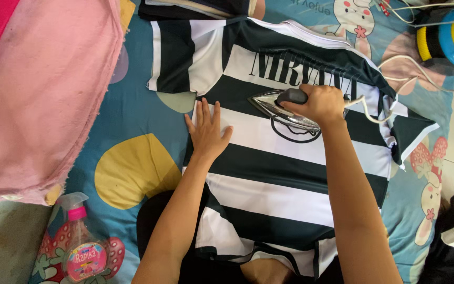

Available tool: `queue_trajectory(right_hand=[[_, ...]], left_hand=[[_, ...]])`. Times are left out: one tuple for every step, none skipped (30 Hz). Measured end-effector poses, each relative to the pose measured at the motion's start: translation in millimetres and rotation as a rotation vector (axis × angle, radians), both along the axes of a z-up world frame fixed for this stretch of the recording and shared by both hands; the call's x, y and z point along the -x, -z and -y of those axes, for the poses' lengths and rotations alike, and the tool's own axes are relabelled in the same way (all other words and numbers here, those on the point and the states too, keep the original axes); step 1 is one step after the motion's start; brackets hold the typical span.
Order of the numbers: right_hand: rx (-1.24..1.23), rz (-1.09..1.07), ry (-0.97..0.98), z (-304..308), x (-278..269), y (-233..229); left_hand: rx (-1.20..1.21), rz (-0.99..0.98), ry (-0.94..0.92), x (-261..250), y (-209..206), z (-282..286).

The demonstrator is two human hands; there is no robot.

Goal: The person irons a black and white striped t-shirt laid out on a bed. They use an electric iron to smooth the fabric, focusing on the sleeves, the main body, and the area around the printed logo. The person adjusts the shirt's position several times to ensure all sections are ironed.

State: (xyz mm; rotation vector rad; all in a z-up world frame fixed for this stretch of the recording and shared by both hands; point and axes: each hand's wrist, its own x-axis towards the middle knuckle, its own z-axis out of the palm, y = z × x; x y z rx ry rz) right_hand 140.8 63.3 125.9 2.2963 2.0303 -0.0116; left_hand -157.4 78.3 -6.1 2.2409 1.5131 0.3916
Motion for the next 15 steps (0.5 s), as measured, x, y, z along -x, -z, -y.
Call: queue_trajectory(right_hand=[[-0.019,-0.04,0.07,-3,4,-1],[-0.039,-0.081,0.139,-7,9,-1],[-0.059,-0.122,0.208,-11,12,-2],[-0.071,-0.108,0.233,-15,14,-1],[-0.082,-0.093,0.257,-19,18,0],[-0.095,-0.078,0.281,-23,19,0],[-0.047,-0.11,0.22,-23,19,-1],[0.002,-0.136,0.161,-20,15,-4],[0.052,-0.163,0.102,-16,14,-5],[0.042,-0.136,0.004,-10,15,-4],[0.033,-0.108,-0.095,-3,19,-1],[0.025,-0.083,-0.196,2,23,1],[0.004,-0.081,-0.207,6,27,2],[-0.018,-0.083,-0.222,7,35,4],[-0.041,-0.085,-0.237,5,42,5]], left_hand=[[0.005,-0.001,-0.001,0,-1,0],[0.009,-0.003,-0.001,0,-2,0],[0.013,-0.004,-0.002,0,-3,1],[0.021,-0.004,-0.004,-1,-3,1],[0.028,-0.003,-0.006,-2,-4,2],[0.034,-0.002,-0.008,-2,-5,1],[0.04,-0.005,-0.011,0,-6,0],[0.047,-0.005,-0.011,-1,-6,1],[0.055,-0.005,-0.011,-2,-6,0],[0.056,0.009,-0.021,-4,-5,0],[0.057,0.023,-0.031,-5,-3,-1],[0.058,0.035,-0.044,-5,-2,-1],[0.053,0.048,-0.047,-6,0,-1],[0.045,0.057,-0.054,-5,1,-1],[0.038,0.066,-0.06,-5,2,-1]])
